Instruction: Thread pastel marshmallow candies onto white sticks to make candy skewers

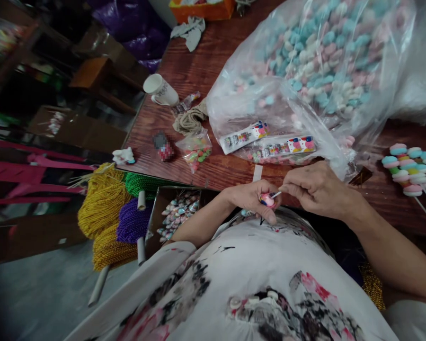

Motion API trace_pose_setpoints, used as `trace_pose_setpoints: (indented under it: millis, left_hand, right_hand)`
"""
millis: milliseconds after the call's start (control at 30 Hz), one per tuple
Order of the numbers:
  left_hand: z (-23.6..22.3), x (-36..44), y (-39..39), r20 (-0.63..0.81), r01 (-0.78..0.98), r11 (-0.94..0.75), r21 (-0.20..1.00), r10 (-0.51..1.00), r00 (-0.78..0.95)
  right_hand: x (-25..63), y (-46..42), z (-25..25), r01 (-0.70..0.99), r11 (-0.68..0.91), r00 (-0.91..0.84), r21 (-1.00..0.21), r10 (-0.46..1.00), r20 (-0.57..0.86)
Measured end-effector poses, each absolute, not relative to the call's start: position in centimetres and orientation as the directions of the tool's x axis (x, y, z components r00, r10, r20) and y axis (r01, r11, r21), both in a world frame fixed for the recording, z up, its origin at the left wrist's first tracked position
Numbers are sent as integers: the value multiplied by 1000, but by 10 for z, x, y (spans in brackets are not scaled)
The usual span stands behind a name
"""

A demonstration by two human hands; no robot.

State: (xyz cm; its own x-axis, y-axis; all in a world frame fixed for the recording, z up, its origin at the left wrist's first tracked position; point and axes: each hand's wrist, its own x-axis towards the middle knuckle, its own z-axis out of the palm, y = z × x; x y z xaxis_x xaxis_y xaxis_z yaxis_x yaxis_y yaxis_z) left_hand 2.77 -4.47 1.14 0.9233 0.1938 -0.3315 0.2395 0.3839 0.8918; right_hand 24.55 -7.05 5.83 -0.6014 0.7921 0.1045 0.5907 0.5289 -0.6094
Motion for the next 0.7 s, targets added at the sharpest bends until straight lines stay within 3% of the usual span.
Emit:
trace_pose_setpoints:
  millis: [267, 333, 467, 600, 700]
  left_hand:
    - [4, 43, -52, -284, 192, 343, 919, 241, 928]
    - [7, 42, -51, -241, 121, 359, 926, 313, 919]
    - [21, 30, -47, -233, 9, 406, 914, 505, 831]
    - [27, 30, -54, -304, 49, 408, 912, 589, 749]
    - [21, 38, -63, -234, -22, 310, 951, 759, 608]
  right_hand:
    - [220, -93, 43, 548, 777, -712, -312, 628, 315]
    - [224, -89, 44, 524, 764, -702, -377, 638, 316]
    - [250, -70, 53, 575, 587, -576, -569, 785, 228]
    - [254, -61, 61, 610, 579, -560, -540, 798, 222]
    - [238, -62, 57, 633, 585, -560, -507, 798, 223]
